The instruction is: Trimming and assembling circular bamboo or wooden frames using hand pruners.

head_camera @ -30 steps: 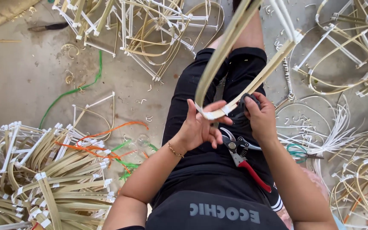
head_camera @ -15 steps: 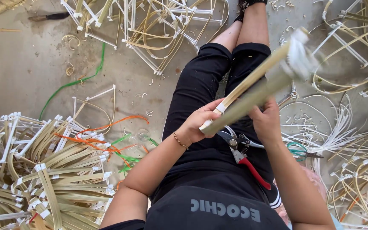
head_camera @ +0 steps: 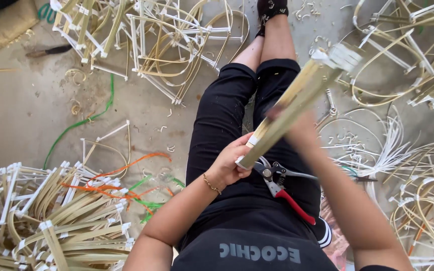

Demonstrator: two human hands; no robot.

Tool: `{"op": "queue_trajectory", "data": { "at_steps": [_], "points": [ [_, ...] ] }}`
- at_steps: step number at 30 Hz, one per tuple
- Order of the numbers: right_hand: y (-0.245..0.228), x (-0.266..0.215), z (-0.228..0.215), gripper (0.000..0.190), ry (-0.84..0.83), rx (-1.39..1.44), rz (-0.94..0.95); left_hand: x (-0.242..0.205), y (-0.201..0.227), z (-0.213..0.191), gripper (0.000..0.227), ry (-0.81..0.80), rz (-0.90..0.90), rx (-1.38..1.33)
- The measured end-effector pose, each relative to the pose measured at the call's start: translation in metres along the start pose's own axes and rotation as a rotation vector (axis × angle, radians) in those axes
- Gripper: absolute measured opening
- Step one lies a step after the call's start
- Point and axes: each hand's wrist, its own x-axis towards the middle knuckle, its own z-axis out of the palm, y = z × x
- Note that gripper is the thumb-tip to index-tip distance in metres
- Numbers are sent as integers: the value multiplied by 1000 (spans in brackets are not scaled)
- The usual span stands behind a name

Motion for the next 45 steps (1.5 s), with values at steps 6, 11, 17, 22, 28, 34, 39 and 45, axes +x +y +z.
{"op": "queue_trajectory", "data": {
  "at_steps": [6,11,17,22,28,34,39,45],
  "points": [
    [1,55,-46,62,152,-18,419,-6,-4,-3,60,-16,0,32],
    [-34,25,-15,64,54,311,387,7,-11,-12,44,-80,-32,-39],
    [-48,-14,1,28,-146,235,332,25,7,-13,38,15,56,33],
    [-67,10,-21,21,22,-106,278,26,10,-18,33,-14,-80,224],
    [-51,-4,8,34,-25,272,267,29,1,-27,43,-113,18,26],
    [-68,-1,6,21,5,55,302,26,-12,-17,39,-130,-9,-66],
    [-71,0,7,22,-8,-20,152,20,0,-7,35,-105,-6,-152],
    [-67,7,-3,22,-33,-201,-1,35,-20,-26,38,-164,-2,-174]
  ]
}}
